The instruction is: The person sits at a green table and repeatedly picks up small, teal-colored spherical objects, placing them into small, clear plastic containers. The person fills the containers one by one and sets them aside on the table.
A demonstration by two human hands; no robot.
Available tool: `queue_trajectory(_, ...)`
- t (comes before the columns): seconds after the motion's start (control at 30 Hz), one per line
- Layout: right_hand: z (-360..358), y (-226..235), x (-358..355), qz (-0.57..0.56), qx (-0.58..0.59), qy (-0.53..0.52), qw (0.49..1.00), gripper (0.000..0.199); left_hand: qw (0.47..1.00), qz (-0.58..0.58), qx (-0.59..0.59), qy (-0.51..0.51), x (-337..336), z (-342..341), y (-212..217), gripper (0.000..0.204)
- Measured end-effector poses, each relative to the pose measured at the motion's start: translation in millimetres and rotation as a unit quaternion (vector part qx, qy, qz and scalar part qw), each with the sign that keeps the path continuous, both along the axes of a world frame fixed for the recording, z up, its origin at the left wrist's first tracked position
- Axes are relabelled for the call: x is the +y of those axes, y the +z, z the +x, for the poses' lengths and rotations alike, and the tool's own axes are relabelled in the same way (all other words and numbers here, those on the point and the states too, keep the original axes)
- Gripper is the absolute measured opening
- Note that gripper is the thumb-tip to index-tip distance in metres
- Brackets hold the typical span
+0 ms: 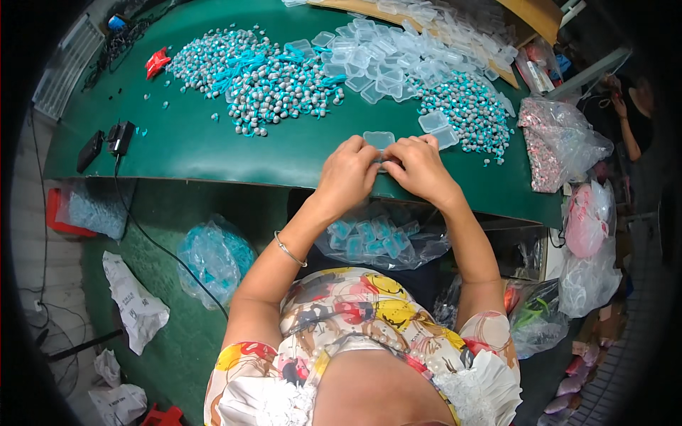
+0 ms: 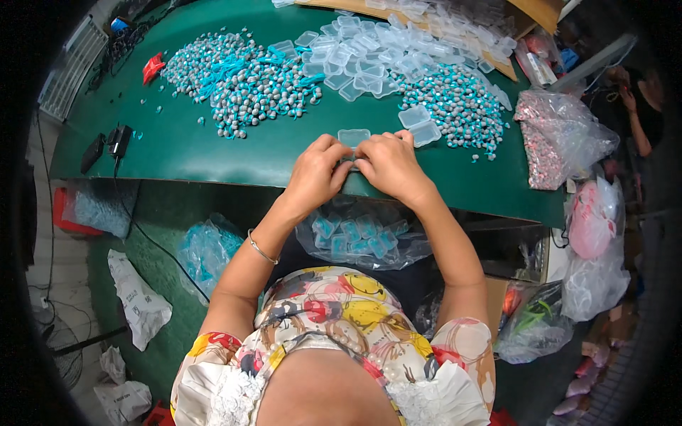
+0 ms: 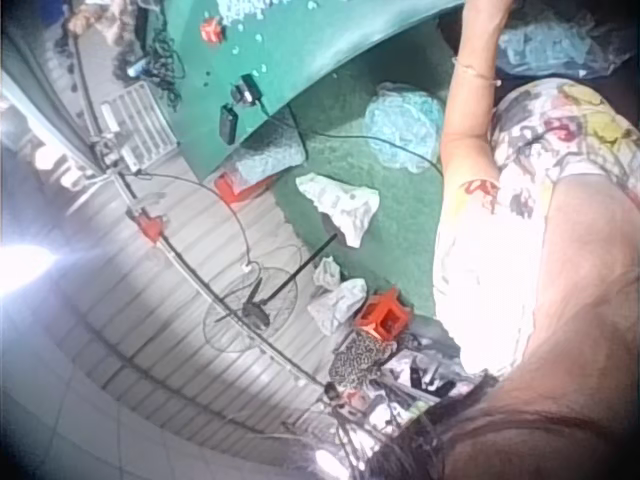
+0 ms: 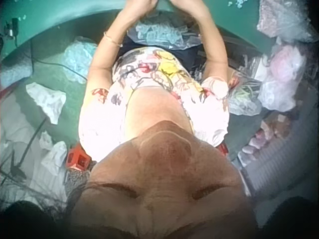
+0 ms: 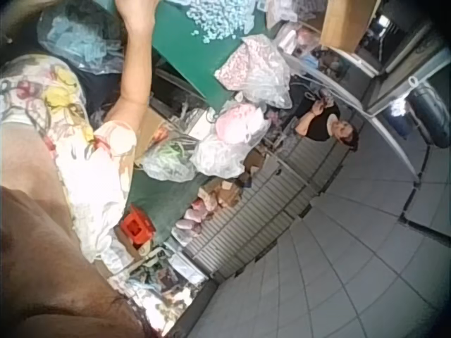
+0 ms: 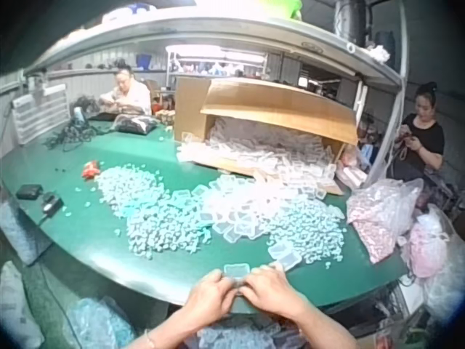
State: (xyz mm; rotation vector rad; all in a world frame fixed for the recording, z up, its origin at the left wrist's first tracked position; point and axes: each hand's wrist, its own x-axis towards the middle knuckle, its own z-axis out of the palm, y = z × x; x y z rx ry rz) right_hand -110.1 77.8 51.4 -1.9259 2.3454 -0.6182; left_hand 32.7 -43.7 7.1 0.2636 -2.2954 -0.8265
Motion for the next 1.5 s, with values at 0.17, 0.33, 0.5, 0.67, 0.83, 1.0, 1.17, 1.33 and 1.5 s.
queue_trajectory(0.17, -22.3, 8.2, -19.0, -0.057, -0.087, -0.014, 0.994, 0.014, 0.998, -0.043, -0.037, 0.017, -1.6, 13.8, 7.4, 0.042)
queue_trajectory(0.33, -47.1, 3.9, -76.4, -0.138, -0.019, -0.006, 0.99, 0.013, 0.998, -0.033, -0.052, 0.001, -3.7, 13.0, 4.2, 0.041)
queue_trajectory(0.5, -47.5, -17.8, -146.2, -0.165, 0.135, 0.004, 0.977, 0.017, 0.999, -0.022, -0.025, 0.001, -6.8, 14.1, -3.3, 0.039)
queue_trajectory(0.67, -57.4, -37.9, -182.6, -0.132, 0.237, -0.002, 0.962, 0.02, 0.999, -0.029, -0.023, 0.001, -7.1, 14.2, -4.2, 0.04)
queue_trajectory(0.83, -61.7, -41.3, -177.4, -0.131, 0.244, 0.03, 0.96, 0.017, 0.999, -0.027, -0.019, 0.003, -6.7, 14.5, -6.9, 0.04)
queue_trajectory(1.0, -62.7, -43.2, -177.0, -0.195, 0.2, 0.045, 0.959, 0.015, 0.999, -0.028, -0.025, 0.009, -5.7, 14.6, -6.0, 0.039)
queue_trajectory(1.17, -71.6, -44.1, -181.9, -0.179, 0.189, 0.016, 0.965, 0.017, 0.999, -0.028, -0.026, 0.006, -4.6, 12.8, -2.6, 0.039)
queue_trajectory(1.33, -59.6, -24.2, -148.2, -0.217, 0.043, 0.008, 0.975, 0.015, 1.0, -0.028, -0.008, 0.008, -5.8, 14.4, -7.2, 0.039)
queue_trajectory(1.5, -47.7, -3.6, -65.4, -0.152, -0.095, 0.047, 0.983, 0.011, 1.0, -0.023, 0.008, 0.004, -6.6, 13.0, -9.2, 0.038)
